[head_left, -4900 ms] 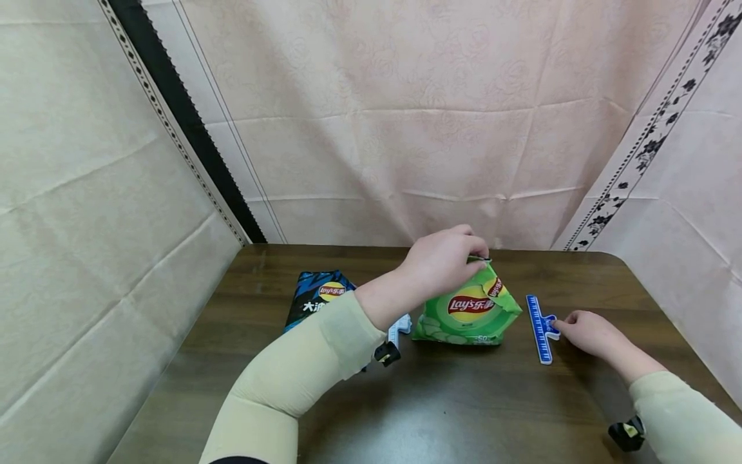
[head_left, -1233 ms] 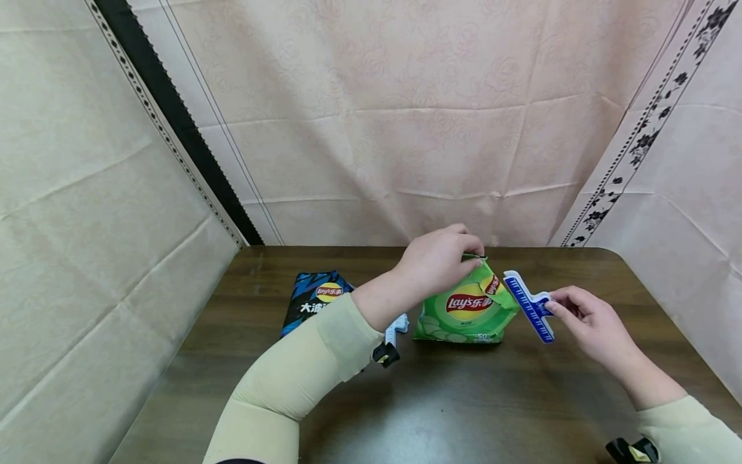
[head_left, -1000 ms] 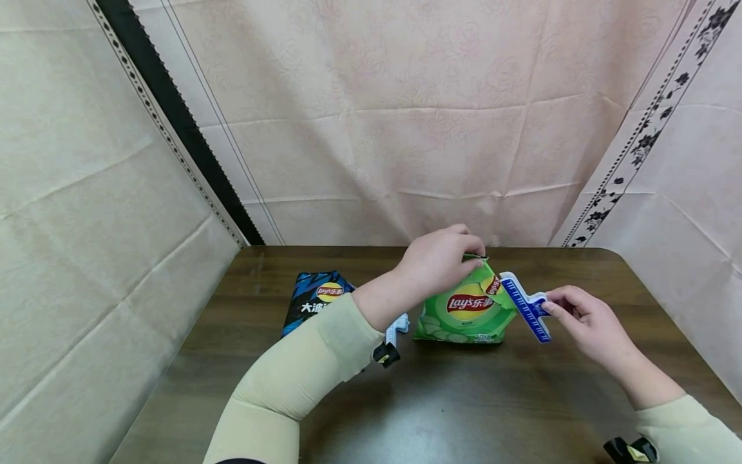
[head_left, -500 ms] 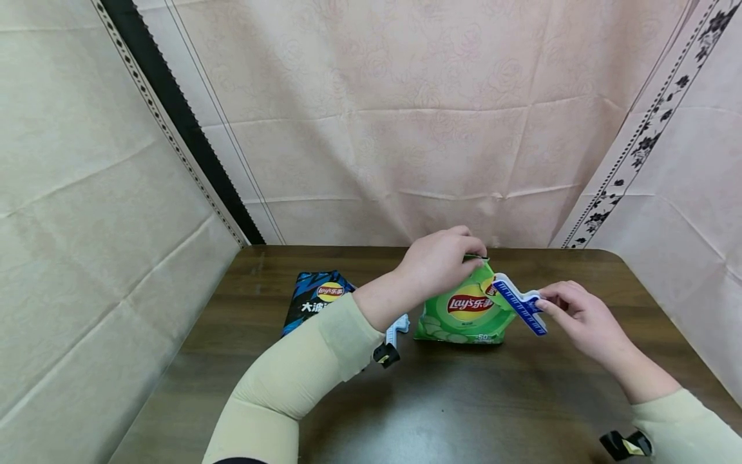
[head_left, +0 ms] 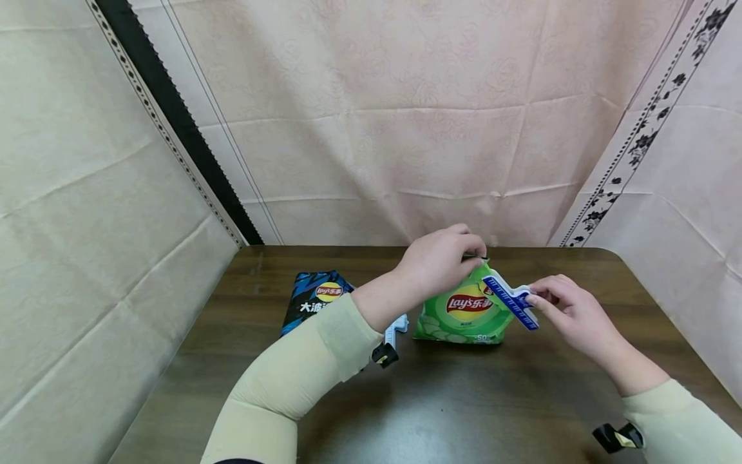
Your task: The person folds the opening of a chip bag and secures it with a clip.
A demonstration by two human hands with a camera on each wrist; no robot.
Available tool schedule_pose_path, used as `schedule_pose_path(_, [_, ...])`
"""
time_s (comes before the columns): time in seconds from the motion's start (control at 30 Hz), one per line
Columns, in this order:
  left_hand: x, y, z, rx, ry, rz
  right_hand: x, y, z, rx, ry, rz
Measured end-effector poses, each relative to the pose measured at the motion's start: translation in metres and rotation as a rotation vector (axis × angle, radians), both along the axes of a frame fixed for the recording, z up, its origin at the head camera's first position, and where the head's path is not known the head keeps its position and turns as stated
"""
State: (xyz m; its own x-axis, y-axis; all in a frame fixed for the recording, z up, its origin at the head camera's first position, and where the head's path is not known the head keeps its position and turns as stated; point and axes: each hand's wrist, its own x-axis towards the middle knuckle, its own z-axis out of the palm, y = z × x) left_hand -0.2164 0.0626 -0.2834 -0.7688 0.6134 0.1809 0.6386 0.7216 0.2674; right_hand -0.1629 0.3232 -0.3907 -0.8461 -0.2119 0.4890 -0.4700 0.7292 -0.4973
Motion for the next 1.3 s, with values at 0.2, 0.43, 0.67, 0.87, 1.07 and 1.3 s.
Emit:
schedule_pose_path(0.2, [0.0, 0.001, 0.001, -0.021, 0.012, -0.007, -0.003, -0.007, 0.005, 0.008, -0.018, 0.003])
schedule_pose_path(0.43, [0.0, 0.002, 0.002, -0.018, 0.01, -0.004, -0.006, -0.013, 0.01, 0.003, 0.008, 0.006])
schedule_pose_path(0.67, [0.001, 0.002, 0.003, -0.023, 0.017, -0.001, -0.007, -0.017, 0.012, -0.015, 0.01, -0.003])
schedule_pose_path(0.87, [0.001, 0.002, 0.003, -0.022, 0.026, -0.008, -0.007, -0.019, 0.012, -0.034, 0.011, -0.009])
schedule_pose_path(1.07, [0.001, 0.004, 0.003, -0.002, 0.012, 0.004, -0.007, -0.021, 0.011, -0.045, 0.03, -0.021])
schedule_pose_path(1.3, [0.002, 0.005, 0.003, 0.002, 0.007, 0.015, -0.006, -0.025, 0.011, -0.07, 0.038, -0.023])
